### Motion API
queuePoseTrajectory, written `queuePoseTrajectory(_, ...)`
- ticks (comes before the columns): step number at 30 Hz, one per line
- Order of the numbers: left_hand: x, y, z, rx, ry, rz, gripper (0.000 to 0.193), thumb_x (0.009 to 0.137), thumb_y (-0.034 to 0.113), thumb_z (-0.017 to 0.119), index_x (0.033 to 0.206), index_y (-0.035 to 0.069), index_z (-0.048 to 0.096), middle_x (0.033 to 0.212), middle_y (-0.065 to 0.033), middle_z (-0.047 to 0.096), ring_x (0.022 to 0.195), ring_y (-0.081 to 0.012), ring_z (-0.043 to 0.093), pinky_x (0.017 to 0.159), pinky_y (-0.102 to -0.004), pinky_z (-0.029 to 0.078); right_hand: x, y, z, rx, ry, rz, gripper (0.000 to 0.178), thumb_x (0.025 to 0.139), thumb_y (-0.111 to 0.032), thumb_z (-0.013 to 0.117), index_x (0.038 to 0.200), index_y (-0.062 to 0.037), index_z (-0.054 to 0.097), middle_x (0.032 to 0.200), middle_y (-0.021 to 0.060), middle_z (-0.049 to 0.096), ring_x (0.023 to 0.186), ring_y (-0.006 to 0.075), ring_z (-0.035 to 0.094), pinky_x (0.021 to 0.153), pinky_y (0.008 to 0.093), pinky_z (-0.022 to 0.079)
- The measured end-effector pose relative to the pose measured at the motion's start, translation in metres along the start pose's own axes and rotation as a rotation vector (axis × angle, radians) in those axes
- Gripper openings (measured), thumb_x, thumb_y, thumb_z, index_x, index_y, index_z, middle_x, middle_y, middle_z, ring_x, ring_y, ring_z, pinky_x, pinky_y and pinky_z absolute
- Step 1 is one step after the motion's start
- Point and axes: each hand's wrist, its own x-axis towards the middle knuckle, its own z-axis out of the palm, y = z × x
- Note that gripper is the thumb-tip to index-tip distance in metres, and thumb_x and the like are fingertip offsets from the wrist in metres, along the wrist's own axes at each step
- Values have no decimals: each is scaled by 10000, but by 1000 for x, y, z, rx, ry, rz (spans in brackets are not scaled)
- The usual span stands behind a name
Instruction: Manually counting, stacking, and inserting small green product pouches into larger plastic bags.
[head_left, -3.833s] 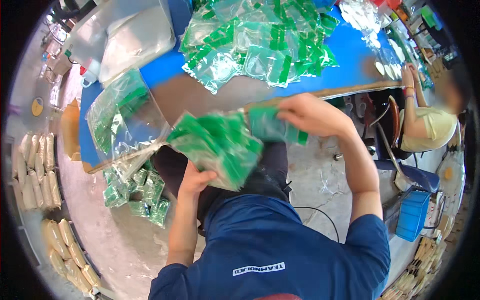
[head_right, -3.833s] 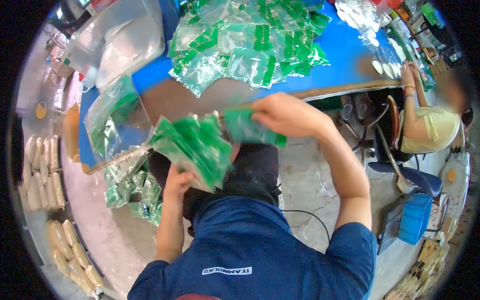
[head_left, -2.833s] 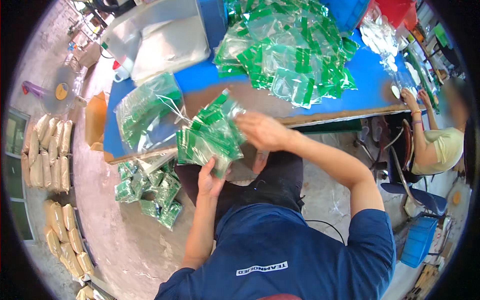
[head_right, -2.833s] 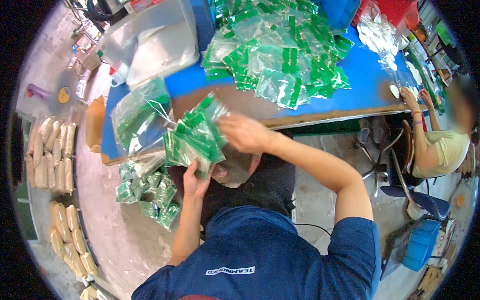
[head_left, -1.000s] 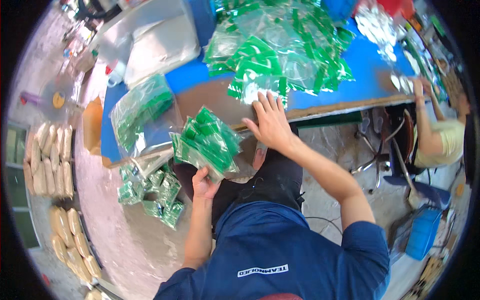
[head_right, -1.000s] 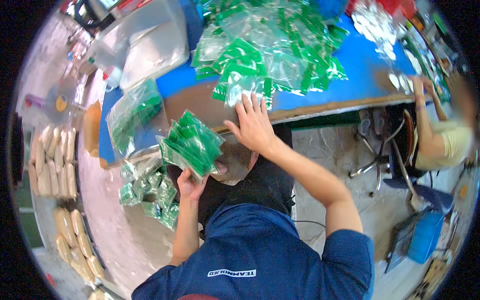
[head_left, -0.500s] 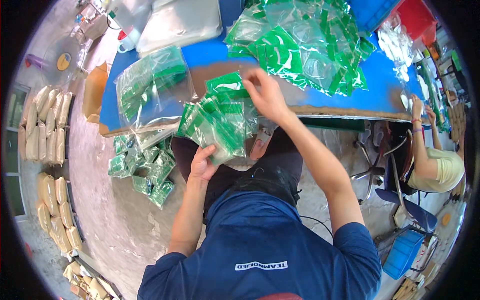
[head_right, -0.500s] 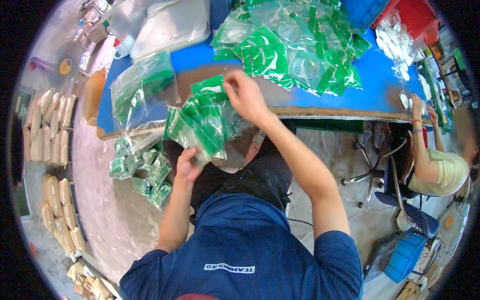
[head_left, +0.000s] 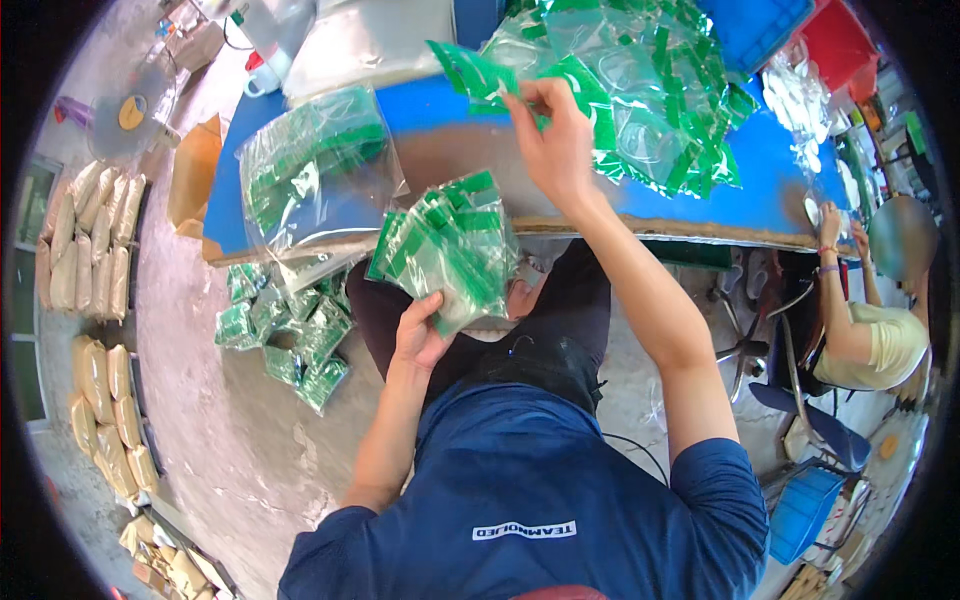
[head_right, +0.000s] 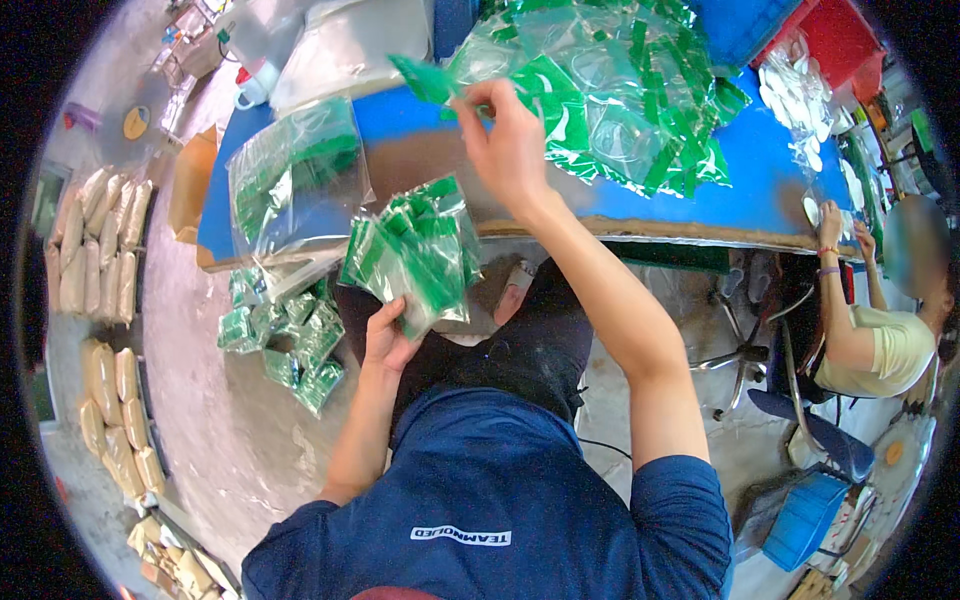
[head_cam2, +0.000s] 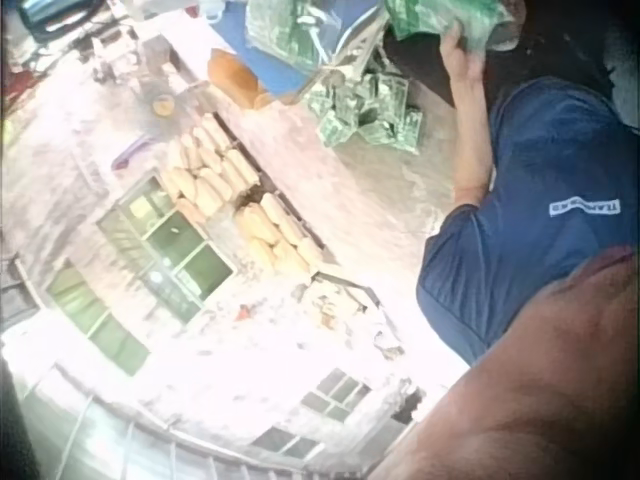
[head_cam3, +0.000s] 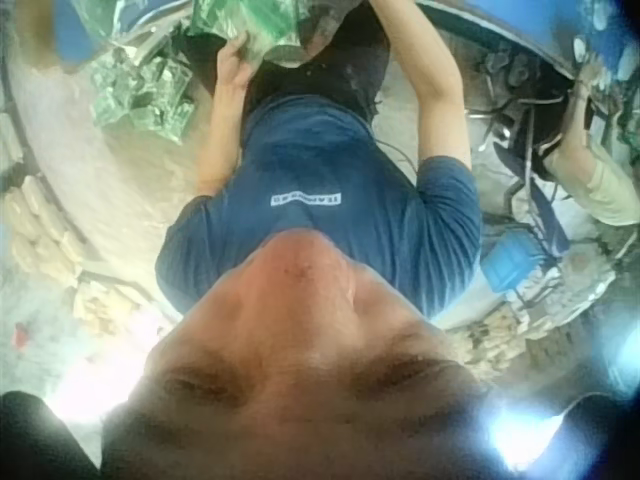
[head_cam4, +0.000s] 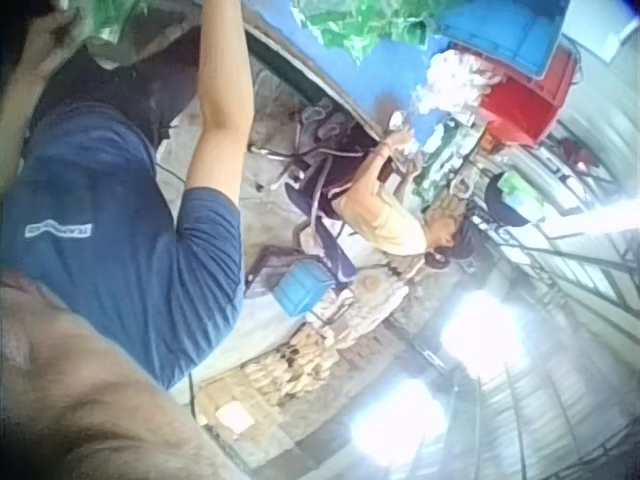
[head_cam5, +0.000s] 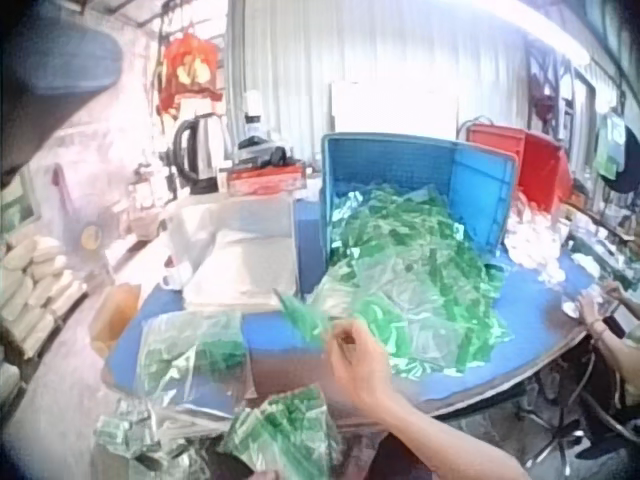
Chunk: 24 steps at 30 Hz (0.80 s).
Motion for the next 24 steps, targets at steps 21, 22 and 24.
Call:
queuePoseTrajectory(21, 13, -9, 24, 7, 79, 27, 571, 890, 264, 583, 1401, 45, 455, 1319, -158, 600, 1191, -371, 586, 888, -572, 493, -16, 124, -62, -426, -97, 558, 483, 783, -282, 817, 1101, 7, 596, 931, 187, 656, 896, 352, 643, 804, 476, 497)
queuePoseTrajectory(22, 14, -8, 24, -5, 41, 12, 558, 899, 266, 586, 1398, 50, 460, 1309, -155, 605, 1184, -371, 590, 879, -566, 499, -16, 130, -64, -425, -99, 557, 483, 783, -282, 817, 1101, 7, 596, 931, 187, 656, 896, 352, 643, 804, 476, 497)
queuePoseTrajectory(24, 16, -9, 26, -20, 6, -3, 545, 908, 268, 589, 1394, 55, 465, 1299, -152, 610, 1177, -372, 594, 871, -559, 506, -17, 141, -69, -334, 168, 220, 380, 818, -209, 787, 1070, 0, 594, 866, 170, 664, 823, 317, 656, 751, 417, 511)
